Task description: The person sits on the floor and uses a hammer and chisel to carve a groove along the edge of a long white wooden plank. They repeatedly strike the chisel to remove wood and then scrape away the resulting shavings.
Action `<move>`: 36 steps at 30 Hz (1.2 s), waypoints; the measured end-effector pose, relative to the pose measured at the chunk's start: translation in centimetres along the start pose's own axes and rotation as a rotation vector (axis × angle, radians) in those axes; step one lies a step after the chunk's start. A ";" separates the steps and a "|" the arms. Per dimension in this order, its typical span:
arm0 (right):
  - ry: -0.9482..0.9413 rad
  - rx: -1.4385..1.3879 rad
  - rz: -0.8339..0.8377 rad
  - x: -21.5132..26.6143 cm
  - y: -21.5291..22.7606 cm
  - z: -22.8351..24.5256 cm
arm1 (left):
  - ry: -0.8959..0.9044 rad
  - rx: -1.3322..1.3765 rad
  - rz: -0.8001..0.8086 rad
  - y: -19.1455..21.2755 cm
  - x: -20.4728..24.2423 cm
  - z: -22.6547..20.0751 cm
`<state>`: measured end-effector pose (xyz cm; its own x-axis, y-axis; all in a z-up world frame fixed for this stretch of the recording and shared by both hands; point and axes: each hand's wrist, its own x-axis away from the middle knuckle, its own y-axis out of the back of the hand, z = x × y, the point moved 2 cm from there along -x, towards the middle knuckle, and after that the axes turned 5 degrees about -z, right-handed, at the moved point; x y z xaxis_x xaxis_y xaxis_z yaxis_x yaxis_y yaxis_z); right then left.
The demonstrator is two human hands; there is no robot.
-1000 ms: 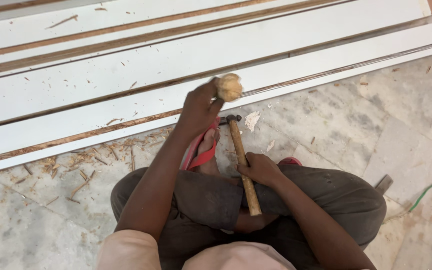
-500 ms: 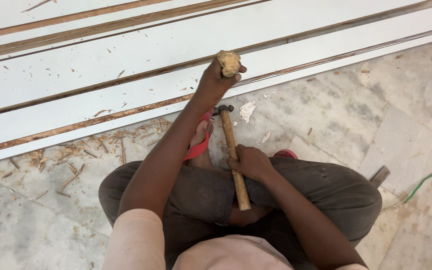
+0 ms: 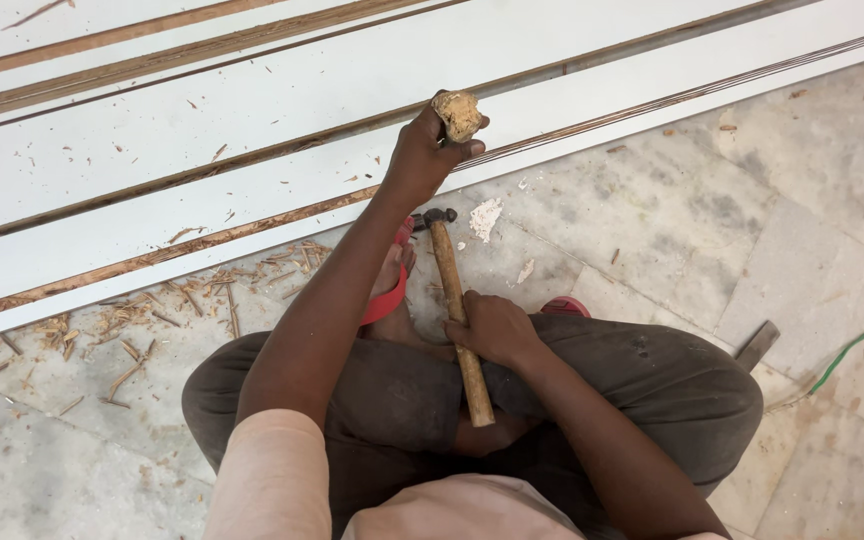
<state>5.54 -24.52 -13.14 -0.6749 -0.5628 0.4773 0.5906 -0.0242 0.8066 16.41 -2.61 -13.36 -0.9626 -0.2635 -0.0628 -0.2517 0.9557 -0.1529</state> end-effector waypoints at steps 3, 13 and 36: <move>0.002 0.001 -0.003 0.0 0.1 0.1 | 0.010 -0.037 -0.015 -0.2 0.0 -0.4; 0.016 0.006 -0.028 0.2 -0.1 0.0 | 0.014 -0.072 -0.044 -0.8 0.7 -1.1; -0.080 -0.183 0.019 -0.1 0.2 -0.6 | -0.008 -0.213 -0.118 -0.7 0.4 -1.9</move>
<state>5.97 -24.99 -13.28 -0.6915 -0.4971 0.5241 0.6693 -0.1681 0.7237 15.98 -3.15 -11.44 -0.9249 -0.3748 -0.0646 -0.3782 0.9243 0.0521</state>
